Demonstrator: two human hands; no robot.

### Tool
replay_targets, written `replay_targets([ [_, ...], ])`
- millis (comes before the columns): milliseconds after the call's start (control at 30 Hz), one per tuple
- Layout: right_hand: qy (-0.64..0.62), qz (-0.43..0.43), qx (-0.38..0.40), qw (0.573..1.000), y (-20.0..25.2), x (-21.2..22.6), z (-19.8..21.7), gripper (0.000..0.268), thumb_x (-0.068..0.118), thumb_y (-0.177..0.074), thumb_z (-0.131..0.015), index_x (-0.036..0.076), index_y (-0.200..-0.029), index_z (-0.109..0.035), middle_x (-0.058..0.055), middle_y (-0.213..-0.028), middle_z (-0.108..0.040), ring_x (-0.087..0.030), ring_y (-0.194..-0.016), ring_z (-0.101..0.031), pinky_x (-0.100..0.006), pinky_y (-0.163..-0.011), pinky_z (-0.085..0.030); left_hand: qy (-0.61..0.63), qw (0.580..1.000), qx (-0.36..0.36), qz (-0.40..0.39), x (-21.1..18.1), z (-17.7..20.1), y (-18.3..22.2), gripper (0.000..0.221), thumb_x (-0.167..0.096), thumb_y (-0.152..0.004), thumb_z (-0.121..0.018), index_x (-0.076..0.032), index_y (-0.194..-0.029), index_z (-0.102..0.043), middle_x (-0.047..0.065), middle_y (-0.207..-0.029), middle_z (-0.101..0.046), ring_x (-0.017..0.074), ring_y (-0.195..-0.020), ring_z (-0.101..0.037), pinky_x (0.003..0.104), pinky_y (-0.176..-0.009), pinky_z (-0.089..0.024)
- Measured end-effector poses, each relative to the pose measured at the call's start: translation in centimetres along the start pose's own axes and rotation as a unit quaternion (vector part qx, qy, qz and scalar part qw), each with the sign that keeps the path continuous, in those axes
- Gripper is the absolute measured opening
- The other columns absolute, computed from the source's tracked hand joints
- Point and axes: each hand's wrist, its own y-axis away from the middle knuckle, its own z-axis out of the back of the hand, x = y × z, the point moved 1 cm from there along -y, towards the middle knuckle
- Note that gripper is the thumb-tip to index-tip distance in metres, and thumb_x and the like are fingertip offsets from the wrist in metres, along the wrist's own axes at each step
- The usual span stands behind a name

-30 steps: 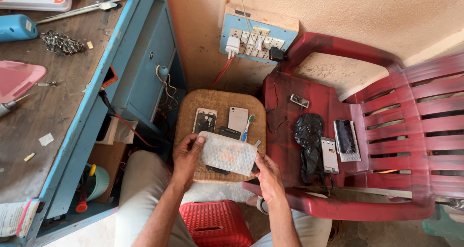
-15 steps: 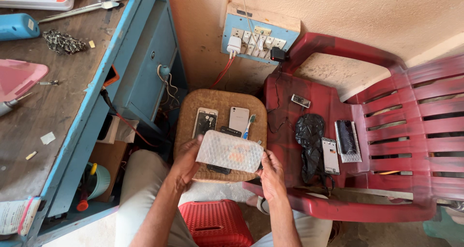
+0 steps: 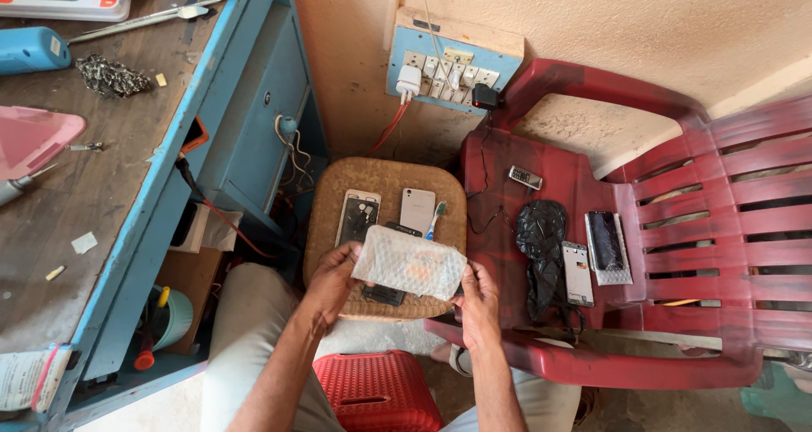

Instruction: The person uses a metal prying tool to separate the back cover of a smartphone. They then use a toothbrush to clean the device's edges and interior. Finally, they unwrap a new battery and compare it to the old one before placing the old battery back into the phone.

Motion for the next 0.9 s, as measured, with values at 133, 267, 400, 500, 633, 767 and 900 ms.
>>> replay_targets([
  [133, -0.006, 0.039, 0.017, 0.999, -0.1, 0.1, 0.0, 0.030, 0.029, -0.104, -0.056, 0.006, -0.119, -0.066, -0.005, -0.102, -0.074, -0.012, -0.077, -0.069, -0.026, -0.062, -0.057, -0.009, 0.997, 0.015, 0.070, -0.9, -1.2, 0.6, 0.022, -0.020, -0.098, -0.058, -0.007, -0.107, -0.074, 0.003, -0.090, -0.076, 0.0132, -0.075, -0.069, 0.031, -0.063, -0.058],
  [267, 0.031, 0.039, 0.014, 0.999, 0.3, 0.5, -0.1, 0.031, 0.029, -0.104, -0.056, 0.005, -0.119, -0.068, -0.005, -0.101, -0.074, -0.012, -0.075, -0.068, -0.026, -0.061, -0.056, -0.054, 0.998, 0.030, 0.007, -0.7, -1.2, 0.5, 0.017, -0.014, -0.103, -0.062, -0.004, -0.105, -0.075, 0.005, -0.088, -0.074, 0.0132, -0.070, -0.066, 0.030, -0.060, -0.055],
  [400, 0.051, -0.016, -0.003, 0.999, 0.6, 0.5, -0.2, 0.031, 0.031, -0.105, -0.055, 0.009, -0.123, -0.067, -0.006, -0.100, -0.073, -0.016, -0.069, -0.066, -0.025, -0.052, -0.040, -0.022, 0.999, 0.031, -0.016, 0.2, -0.7, 0.4, 0.015, -0.011, -0.105, -0.060, -0.004, -0.105, -0.073, 0.002, -0.092, -0.074, 0.0096, -0.077, -0.066, 0.026, -0.068, -0.055],
  [500, -0.008, 0.000, 0.026, 1.000, 0.2, 0.4, -0.2, 0.030, 0.028, -0.104, -0.055, 0.008, -0.123, -0.065, -0.005, -0.105, -0.074, -0.015, -0.076, -0.071, -0.026, -0.063, -0.056, -0.013, 0.998, 0.061, -0.021, 0.5, -1.2, 0.9, 0.015, -0.009, -0.107, -0.058, -0.005, -0.106, -0.072, 0.002, -0.095, -0.073, 0.0091, -0.083, -0.066, 0.026, -0.075, -0.055],
  [633, -0.078, -0.004, 0.088, 0.993, -0.3, -0.2, 0.1, 0.026, 0.023, -0.104, -0.057, 0.006, -0.124, -0.063, -0.005, -0.112, -0.072, -0.014, -0.091, -0.071, -0.029, -0.075, -0.057, 0.050, 0.996, 0.076, -0.012, 0.0, -2.7, 1.5, 0.017, -0.009, -0.104, -0.056, -0.006, -0.114, -0.070, 0.002, -0.104, -0.073, 0.0103, -0.091, -0.066, 0.027, -0.081, -0.054],
  [767, -0.175, -0.053, 0.108, 0.977, -0.4, -0.7, -0.4, 0.026, 0.018, -0.100, -0.057, 0.005, -0.121, -0.063, -0.006, -0.115, -0.071, -0.015, -0.099, -0.071, -0.033, -0.083, -0.060, 0.091, 0.995, 0.023, 0.030, 0.0, -3.3, 2.1, 0.025, -0.012, -0.098, -0.054, -0.008, -0.118, -0.067, 0.000, -0.105, -0.073, 0.0101, -0.092, -0.067, 0.026, -0.083, -0.054],
  [900, -0.149, -0.022, 0.085, 0.985, -0.2, -0.4, -0.6, 0.024, 0.019, -0.101, -0.056, 0.004, -0.118, -0.063, -0.006, -0.108, -0.072, -0.014, -0.090, -0.070, -0.032, -0.076, -0.059, 0.064, 0.997, 0.031, -0.043, 2.1, -2.2, 1.8, 0.020, -0.018, -0.108, -0.053, -0.006, -0.119, -0.064, 0.000, -0.100, -0.068, 0.0093, -0.087, -0.061, 0.026, -0.075, -0.049],
])
